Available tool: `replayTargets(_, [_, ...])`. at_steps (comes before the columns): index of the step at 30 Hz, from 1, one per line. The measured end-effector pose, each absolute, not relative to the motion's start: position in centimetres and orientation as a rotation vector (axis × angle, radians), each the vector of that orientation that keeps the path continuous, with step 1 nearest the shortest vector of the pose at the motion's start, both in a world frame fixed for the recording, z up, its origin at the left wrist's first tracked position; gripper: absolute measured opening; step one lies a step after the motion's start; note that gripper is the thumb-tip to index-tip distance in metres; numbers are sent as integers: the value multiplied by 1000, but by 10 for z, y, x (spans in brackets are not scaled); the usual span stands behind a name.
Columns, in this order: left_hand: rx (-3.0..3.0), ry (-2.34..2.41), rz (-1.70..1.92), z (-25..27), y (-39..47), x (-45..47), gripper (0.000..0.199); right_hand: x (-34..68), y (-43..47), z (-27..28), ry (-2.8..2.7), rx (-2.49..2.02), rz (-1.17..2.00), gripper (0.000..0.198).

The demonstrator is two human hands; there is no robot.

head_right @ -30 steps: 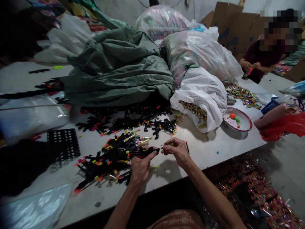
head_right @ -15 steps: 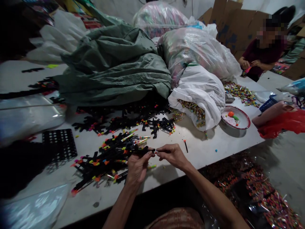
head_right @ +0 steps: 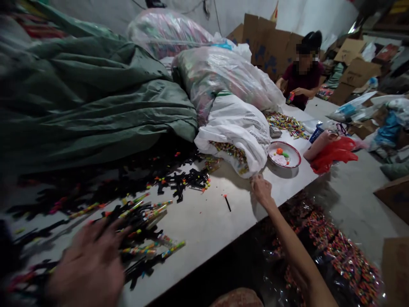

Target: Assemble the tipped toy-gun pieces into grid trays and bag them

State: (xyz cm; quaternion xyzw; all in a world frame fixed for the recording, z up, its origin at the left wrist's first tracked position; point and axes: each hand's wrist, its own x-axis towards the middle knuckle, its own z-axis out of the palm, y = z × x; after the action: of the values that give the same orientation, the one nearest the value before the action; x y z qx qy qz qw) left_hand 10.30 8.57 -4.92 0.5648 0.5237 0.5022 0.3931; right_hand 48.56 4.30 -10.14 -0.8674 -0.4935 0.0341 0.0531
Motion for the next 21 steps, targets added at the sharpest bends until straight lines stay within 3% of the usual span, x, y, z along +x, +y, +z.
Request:
replayTargets(4, [1952, 1268, 1133, -72, 124, 185, 28, 493, 46, -122, -1513, -2640, -62, 28])
replayTargets(7, [2562, 1059, 665, -86, 165, 228, 24, 482, 39, -131, -1503, -2544, -94, 26])
replayTargets(12, [2737, 986, 468, -102, 187, 240, 17, 462, 27, -129, -1359, -2255, 148, 25])
replayTargets(17, [2529, 1000, 875, -97, 175, 230, 15, 432, 36, -116, -1128, -1713, 698, 31])
replayTargets(21, [1583, 1135, 1320, -87, 157, 229, 18, 398, 46, -99, -950, -1395, 1042, 38])
